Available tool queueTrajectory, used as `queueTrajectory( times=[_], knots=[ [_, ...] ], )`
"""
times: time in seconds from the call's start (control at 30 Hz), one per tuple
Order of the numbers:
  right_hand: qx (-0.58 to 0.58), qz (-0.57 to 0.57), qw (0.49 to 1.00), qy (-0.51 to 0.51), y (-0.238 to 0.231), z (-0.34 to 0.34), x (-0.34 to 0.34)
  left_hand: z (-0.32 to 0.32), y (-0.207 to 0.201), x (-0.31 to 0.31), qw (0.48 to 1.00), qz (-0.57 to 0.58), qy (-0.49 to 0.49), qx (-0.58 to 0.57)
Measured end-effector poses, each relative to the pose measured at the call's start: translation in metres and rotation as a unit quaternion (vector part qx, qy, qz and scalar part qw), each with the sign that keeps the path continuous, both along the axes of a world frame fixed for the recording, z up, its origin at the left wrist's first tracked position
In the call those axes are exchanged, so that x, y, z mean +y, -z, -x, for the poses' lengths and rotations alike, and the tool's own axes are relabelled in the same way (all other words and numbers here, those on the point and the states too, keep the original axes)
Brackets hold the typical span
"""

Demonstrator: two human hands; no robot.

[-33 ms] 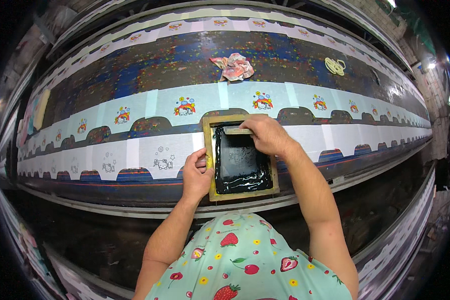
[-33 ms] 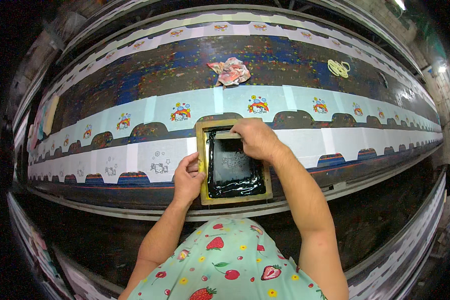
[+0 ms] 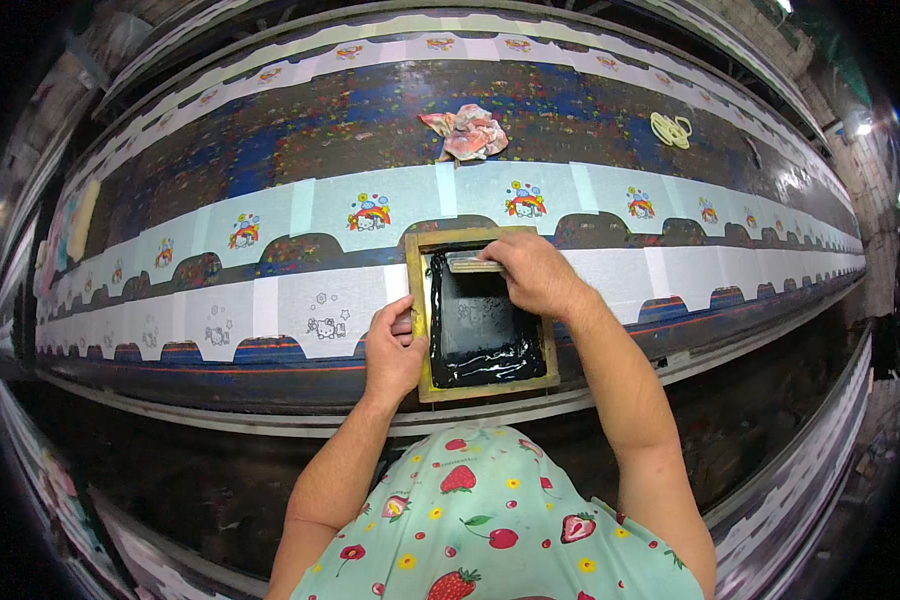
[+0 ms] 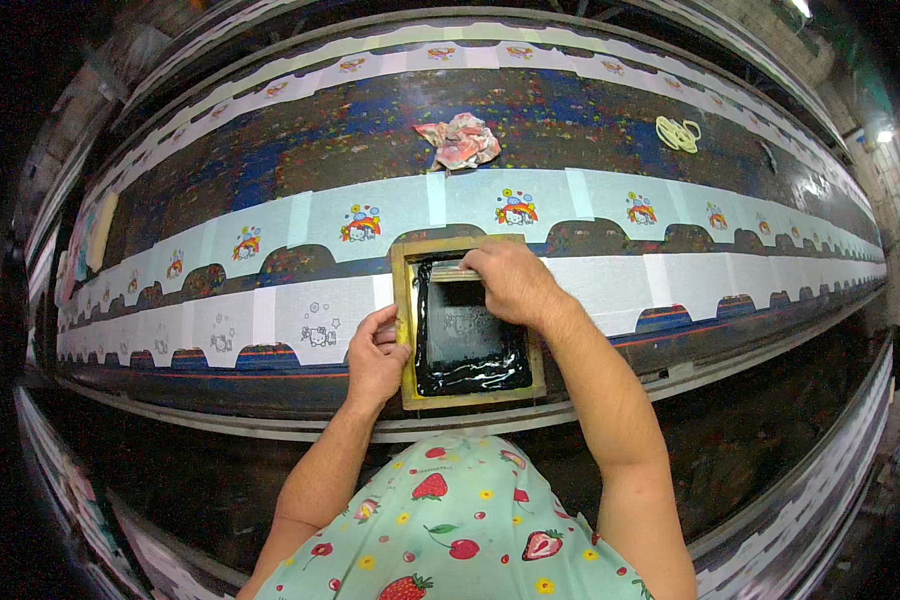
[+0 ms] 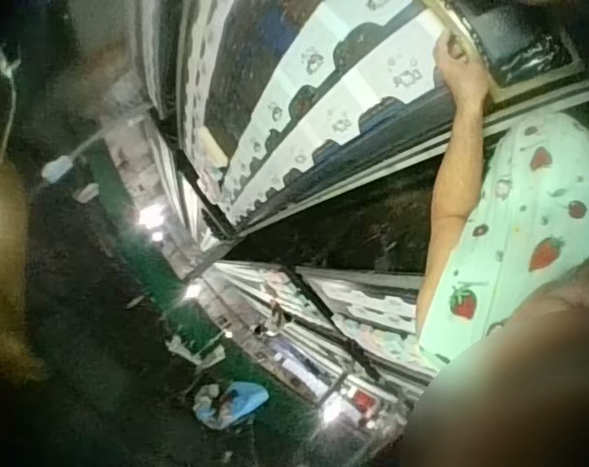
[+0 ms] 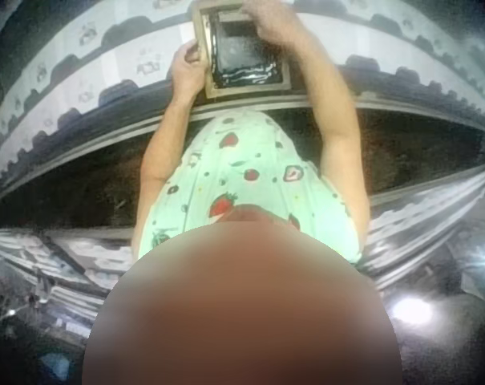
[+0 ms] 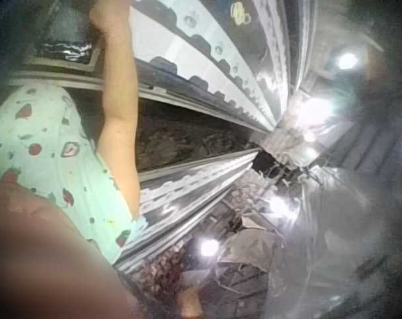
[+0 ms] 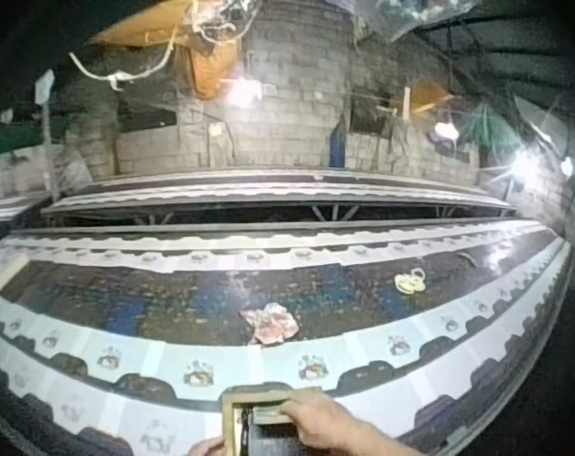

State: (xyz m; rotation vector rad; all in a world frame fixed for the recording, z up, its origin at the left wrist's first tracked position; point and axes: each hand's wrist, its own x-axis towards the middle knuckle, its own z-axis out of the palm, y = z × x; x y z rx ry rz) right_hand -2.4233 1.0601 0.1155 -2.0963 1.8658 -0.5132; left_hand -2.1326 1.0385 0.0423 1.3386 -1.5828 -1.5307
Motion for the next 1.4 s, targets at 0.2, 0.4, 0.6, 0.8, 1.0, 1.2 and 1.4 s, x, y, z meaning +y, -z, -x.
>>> queueTrajectory(
  times=[0.2,0.4,0.6,0.8,1.0,1.2,1.4],
  knots=[
    [0.023,0.062,0.998,-0.005,0.006,-0.032,0.051,0.000,-0.003,0.002,0.999,0.038,0.012,-0.015],
    [0.009,0.061,0.998,-0.018,-0.002,-0.064,0.106,-0.002,0.003,0.000,0.999,0.037,0.030,-0.018],
    [0.010,0.043,0.999,-0.003,-0.007,-0.090,0.143,0.001,0.015,0.009,0.998,0.057,0.002,0.025],
    [-0.024,-0.023,0.999,0.001,-0.010,-0.094,0.161,0.003,0.021,0.026,0.979,0.204,-0.001,-0.013],
    [-0.110,0.123,0.968,0.187,0.007,-0.075,0.193,0.008,0.023,0.031,0.962,0.269,-0.018,-0.053],
    [-0.289,0.084,0.915,0.267,0.033,-0.040,0.231,0.032,0.010,0.049,0.958,0.282,-0.014,-0.044],
    [-0.257,0.120,0.918,0.277,0.039,0.036,0.276,0.126,0.009,0.095,0.953,0.301,-0.014,0.024]
  ],
)
